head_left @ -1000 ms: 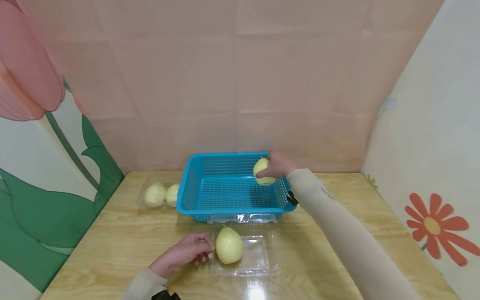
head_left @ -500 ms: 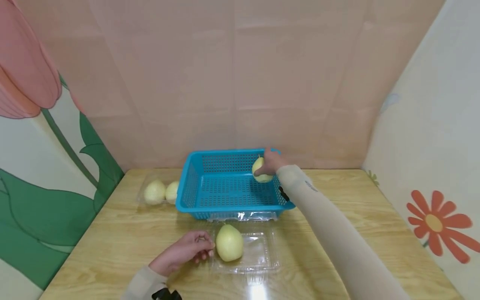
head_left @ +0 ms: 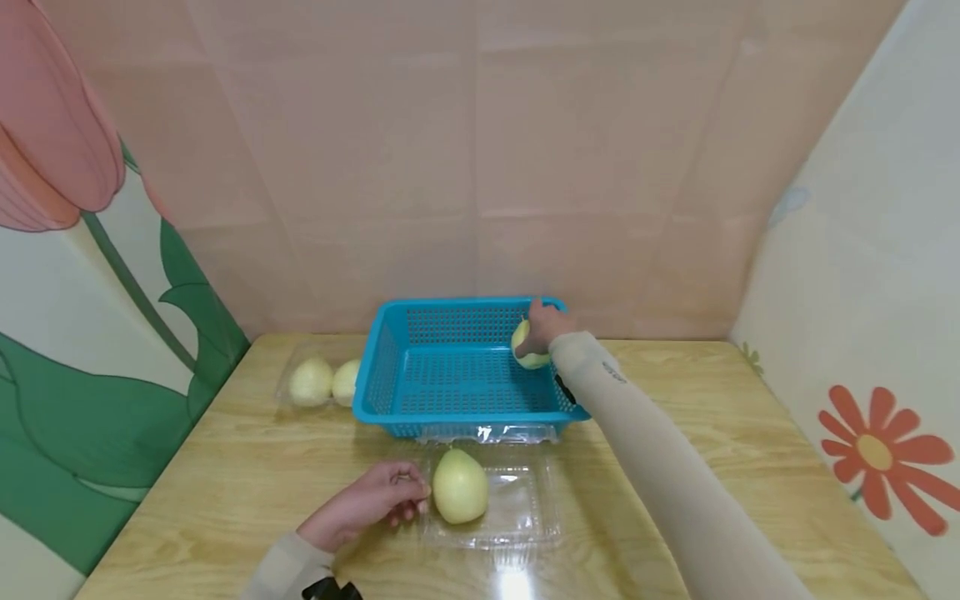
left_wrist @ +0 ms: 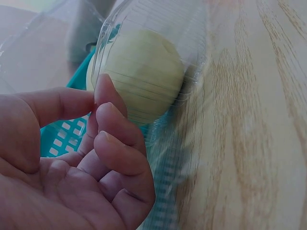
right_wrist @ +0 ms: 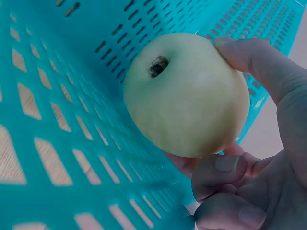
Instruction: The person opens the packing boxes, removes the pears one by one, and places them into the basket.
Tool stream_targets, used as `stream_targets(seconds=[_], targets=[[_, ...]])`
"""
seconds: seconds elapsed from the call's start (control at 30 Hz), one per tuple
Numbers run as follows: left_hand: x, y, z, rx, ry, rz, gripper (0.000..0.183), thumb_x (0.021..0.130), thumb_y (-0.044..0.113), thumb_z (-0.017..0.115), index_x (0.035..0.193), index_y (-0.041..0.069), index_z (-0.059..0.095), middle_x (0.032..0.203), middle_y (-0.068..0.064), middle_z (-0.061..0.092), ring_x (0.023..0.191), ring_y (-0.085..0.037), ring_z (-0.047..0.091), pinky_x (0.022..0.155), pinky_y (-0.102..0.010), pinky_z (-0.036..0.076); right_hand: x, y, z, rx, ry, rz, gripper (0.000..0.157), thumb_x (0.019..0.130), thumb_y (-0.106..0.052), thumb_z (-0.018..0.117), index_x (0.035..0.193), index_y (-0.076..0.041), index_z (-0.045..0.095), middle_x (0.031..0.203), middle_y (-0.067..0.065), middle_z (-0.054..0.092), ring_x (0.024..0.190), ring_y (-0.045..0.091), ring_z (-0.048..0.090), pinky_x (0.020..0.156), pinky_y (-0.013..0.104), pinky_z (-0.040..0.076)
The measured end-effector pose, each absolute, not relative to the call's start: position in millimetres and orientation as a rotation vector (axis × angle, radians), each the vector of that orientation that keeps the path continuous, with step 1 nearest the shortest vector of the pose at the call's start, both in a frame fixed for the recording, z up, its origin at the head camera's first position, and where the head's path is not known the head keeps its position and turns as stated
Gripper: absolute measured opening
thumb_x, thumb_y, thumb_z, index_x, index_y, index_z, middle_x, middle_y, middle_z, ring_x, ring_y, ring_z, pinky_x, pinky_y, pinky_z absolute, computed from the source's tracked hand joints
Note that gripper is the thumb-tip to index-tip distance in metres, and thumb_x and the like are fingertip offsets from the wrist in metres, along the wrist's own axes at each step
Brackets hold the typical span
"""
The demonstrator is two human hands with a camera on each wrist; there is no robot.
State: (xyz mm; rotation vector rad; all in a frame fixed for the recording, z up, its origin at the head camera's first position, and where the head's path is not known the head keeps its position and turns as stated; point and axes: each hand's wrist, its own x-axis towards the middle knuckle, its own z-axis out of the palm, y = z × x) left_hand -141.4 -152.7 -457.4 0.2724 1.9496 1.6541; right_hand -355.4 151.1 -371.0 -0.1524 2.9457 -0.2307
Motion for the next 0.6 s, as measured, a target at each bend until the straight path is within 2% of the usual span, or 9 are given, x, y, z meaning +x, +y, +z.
stream_targets(seconds=[0.17, 0.37, 0.6], targets=[[-140.6, -152.2, -457.2, 0.274, 1.941, 1.656, 0.014, 0.095, 0.017, 0.062, 0.095, 0.003, 0.058, 0.078, -0.001, 0.066, 0.065, -0.010, 0.053, 0.055, -0.021, 0.041, -351.3, 149.6, -369.9, -0.179, 2.943, -0.177, 0.084, 0.085, -0.040, 0.077, 0.146, 0.000, 0.035, 0.128, 0.019, 0.061, 0.118, 0.036, 0.057, 0.099, 0.056, 0.045], [-142.0, -152.0, -458.4, 0.268, 1.940, 1.658, 0.013, 0.095, 0.016, 0.062, 0.095, 0.004, 0.058, 0.079, -0.002, 0.066, 0.065, -0.011, 0.053, 0.055, -0.021, 0.041, -350.9, 150.1, -367.7, -0.209, 2.947, -0.141, 0.060, 0.086, -0.037, 0.076, 0.130, -0.005, 0.053, 0.123, 0.015, 0.064, 0.108, 0.030, 0.060, 0.089, 0.050, 0.051], [-143.0, -152.6, -460.9, 0.270, 1.929, 1.663, 0.014, 0.095, 0.016, 0.062, 0.096, 0.003, 0.058, 0.079, -0.002, 0.066, 0.066, -0.011, 0.053, 0.055, -0.021, 0.042, -353.4, 154.5, -364.2, -0.230, 2.931, -0.194, 0.036, 0.085, -0.031, 0.075, 0.107, -0.007, 0.059, 0.101, 0.009, 0.063, 0.089, 0.024, 0.056, 0.072, 0.040, 0.049]])
